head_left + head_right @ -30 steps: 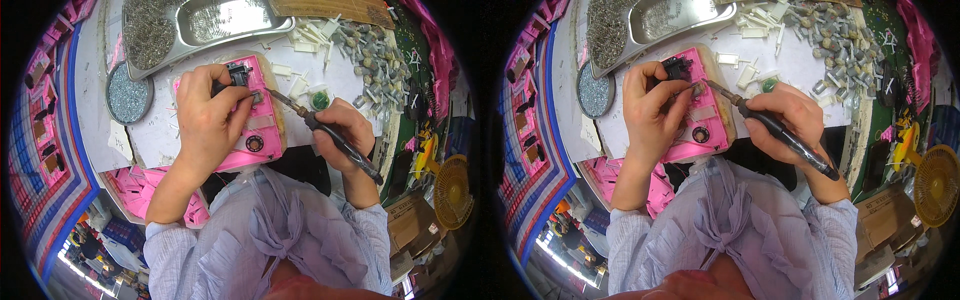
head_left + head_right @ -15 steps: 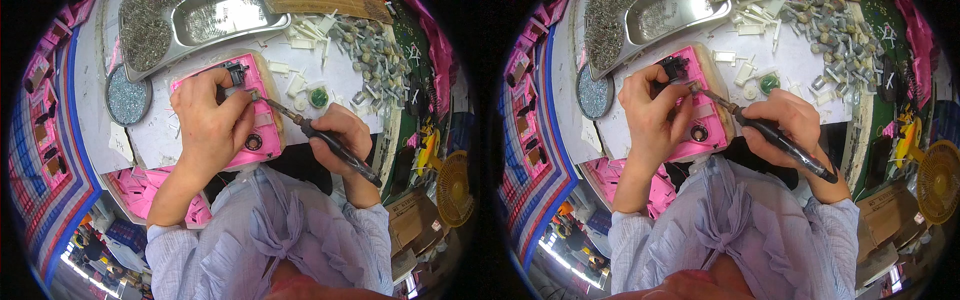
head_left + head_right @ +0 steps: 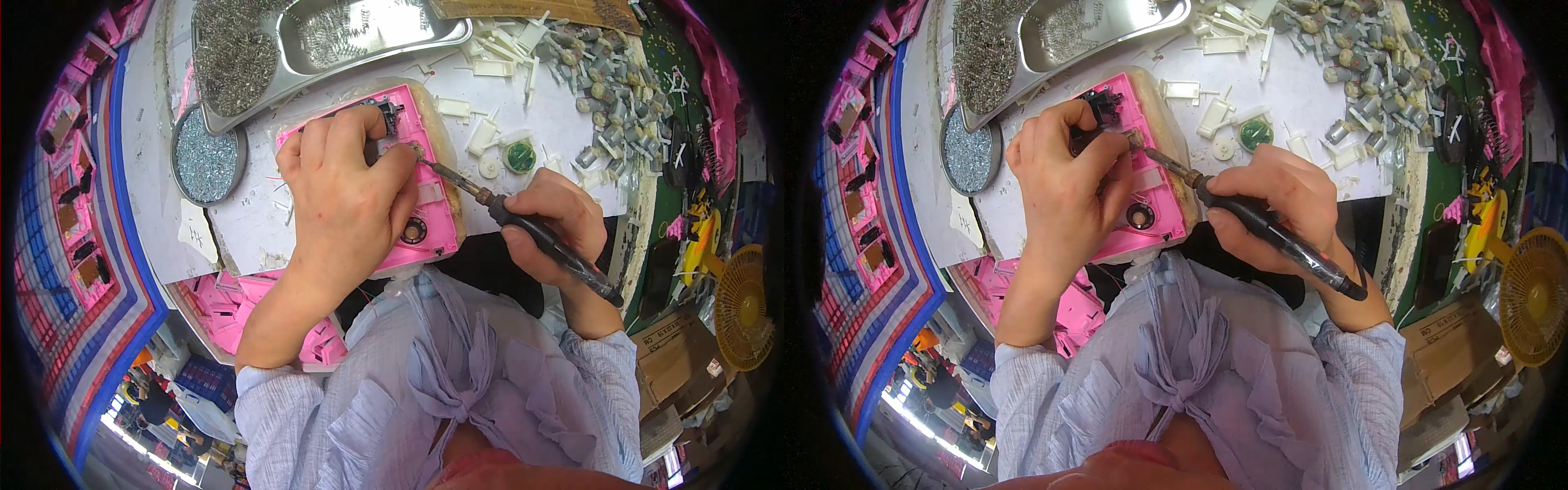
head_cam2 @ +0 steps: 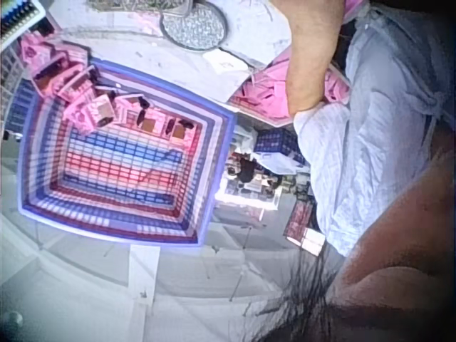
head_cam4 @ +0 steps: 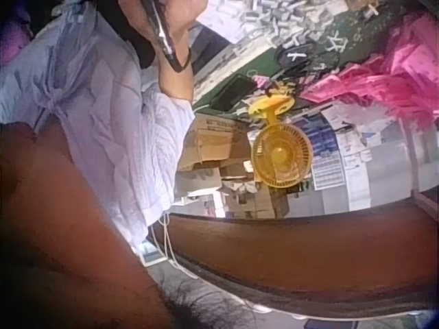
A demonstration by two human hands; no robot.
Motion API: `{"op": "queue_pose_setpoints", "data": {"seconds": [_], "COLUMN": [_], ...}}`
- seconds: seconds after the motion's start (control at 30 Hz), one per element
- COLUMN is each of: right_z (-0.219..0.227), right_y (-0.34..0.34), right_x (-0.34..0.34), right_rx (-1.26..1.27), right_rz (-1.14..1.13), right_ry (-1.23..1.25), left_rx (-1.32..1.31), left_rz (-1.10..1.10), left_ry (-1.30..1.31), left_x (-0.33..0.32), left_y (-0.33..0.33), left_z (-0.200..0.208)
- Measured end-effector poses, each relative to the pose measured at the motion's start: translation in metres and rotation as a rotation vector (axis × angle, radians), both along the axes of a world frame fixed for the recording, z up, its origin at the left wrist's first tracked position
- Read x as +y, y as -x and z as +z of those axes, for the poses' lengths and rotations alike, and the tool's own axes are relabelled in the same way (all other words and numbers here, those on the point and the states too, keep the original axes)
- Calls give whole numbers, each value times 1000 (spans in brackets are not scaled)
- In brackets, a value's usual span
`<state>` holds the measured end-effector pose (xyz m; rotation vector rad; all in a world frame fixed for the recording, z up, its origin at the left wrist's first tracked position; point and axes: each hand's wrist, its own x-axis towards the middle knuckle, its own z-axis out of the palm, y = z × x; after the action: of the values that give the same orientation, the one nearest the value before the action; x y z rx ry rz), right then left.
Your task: Soldering components onto a circuit board and assembling a pink toy case.
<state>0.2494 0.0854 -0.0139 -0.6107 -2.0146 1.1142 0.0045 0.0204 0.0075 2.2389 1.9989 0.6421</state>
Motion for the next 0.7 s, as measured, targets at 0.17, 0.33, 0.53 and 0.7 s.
{"op": "queue_pose_setpoints", "data": {"seconds": [0.17,0.33,0.53,0.7], "right_z": [-2,-3,-2,5], "right_y": [3,5,9,6], "right_x": [1,0,-3,-1], "right_rx": [8,-15,-37,-100], "right_rz": [0,-4,-19,13], "right_ry": [-23,-108,-150,-223], "left_rx": [-11,-3,-13,21], "left_rz": [2,6,10,5], "left_ry": [17,14,6,26], "left_x": [1,2,2,2], "left_y": [-2,-3,-4,-3], "left_z": [0,1,0,3]}}
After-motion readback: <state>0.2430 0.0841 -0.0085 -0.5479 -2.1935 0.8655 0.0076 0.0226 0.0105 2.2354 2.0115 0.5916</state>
